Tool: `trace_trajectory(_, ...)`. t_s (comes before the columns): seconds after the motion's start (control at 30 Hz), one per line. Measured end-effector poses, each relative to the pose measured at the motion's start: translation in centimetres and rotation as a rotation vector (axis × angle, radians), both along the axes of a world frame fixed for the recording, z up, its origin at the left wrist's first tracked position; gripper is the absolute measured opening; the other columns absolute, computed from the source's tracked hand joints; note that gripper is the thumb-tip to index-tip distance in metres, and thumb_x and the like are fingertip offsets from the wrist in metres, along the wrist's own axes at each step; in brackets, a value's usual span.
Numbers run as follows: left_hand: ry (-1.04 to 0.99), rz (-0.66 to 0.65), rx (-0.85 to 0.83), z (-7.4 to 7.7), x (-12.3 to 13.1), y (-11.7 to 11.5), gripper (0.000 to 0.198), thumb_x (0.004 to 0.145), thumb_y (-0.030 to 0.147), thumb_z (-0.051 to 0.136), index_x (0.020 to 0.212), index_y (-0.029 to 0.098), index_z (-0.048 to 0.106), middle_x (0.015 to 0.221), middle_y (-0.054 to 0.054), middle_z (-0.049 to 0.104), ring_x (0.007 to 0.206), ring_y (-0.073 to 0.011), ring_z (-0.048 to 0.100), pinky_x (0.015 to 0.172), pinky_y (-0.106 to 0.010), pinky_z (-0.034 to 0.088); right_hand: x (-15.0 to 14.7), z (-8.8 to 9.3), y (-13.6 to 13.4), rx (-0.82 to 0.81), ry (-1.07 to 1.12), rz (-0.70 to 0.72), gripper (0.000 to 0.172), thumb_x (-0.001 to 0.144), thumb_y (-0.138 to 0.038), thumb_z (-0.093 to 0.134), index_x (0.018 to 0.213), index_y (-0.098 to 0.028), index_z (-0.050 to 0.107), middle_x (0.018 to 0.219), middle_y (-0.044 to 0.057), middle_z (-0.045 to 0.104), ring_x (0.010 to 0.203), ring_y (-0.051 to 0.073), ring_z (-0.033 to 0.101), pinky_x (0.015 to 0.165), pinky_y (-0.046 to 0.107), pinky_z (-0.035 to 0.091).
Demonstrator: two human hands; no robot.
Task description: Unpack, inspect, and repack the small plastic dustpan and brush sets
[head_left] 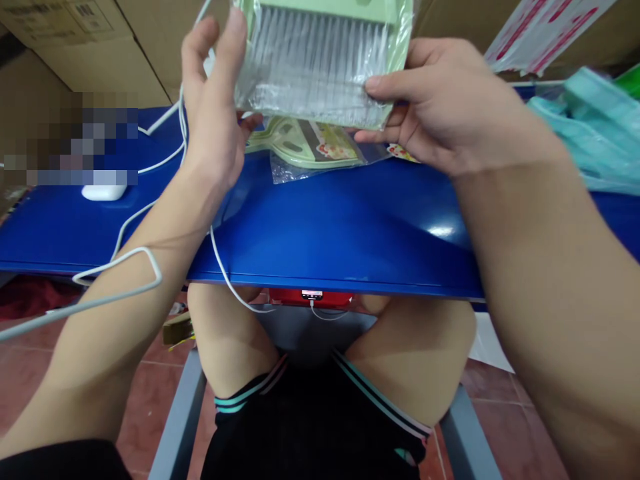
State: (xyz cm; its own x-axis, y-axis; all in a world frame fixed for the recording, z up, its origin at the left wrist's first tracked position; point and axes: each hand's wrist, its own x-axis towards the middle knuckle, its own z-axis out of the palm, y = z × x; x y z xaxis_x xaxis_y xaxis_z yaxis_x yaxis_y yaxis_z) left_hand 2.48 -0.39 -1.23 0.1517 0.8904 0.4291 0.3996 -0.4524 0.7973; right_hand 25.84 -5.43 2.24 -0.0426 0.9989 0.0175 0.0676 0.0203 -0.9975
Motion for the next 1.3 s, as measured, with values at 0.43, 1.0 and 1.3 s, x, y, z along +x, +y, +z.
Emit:
trace_trajectory(0.43, -0.522, -0.174, -0.422, 0.6, 3.8, -3.9, 0.02, 0.102, 0.037, 0.068, 0.097, 0.019, 0.074, 0.093, -0.003, 0.078, 0.077, -0.0092, 0.073, 0.061, -0.017, 0.053, -2.0, -1.7, 0.7, 0.014, 0.191, 0.093, 0.012, 0.101, -0.016, 0.064, 0.112, -0.02, 0.059, 0.117, 0.002, 0.08, 0.076, 0.008, 0.071, 0.075, 0.023, 0.069)
trace_trajectory(1.0, -0.817, 0.067, -0.419, 2.7, 3.7, -3.9, 0.02, 0.11, 0.033, 0.063, 0.094, 0.02, 0.066, 0.084, 0.004, 0.072, 0.076, -0.0077, 0.049, 0.059, -0.023, 0.034, -1.8, -2.0, 1.2, 0.055, 0.175, 0.106, 0.017, 0.097, -0.017, 0.067, 0.113, -0.021, 0.06, 0.104, 0.0, 0.076, 0.074, 0.008, 0.071, 0.069, 0.024, 0.067)
trace_trajectory(1.3, -0.887, 0.157, -0.401, 3.5, 2.9, -4.0, 0.02, 0.109, 0.03, 0.064, 0.093, 0.02, 0.063, 0.08, 0.005, 0.066, 0.074, -0.0067, 0.049, 0.058, -0.023, 0.034, -1.1, -1.3, 1.1, 0.08, 0.217, 0.001, 0.011, 0.093, -0.013, 0.063, 0.094, -0.021, 0.055, 0.076, -0.003, 0.066, 0.057, 0.007, 0.061, 0.051, 0.02, 0.049)
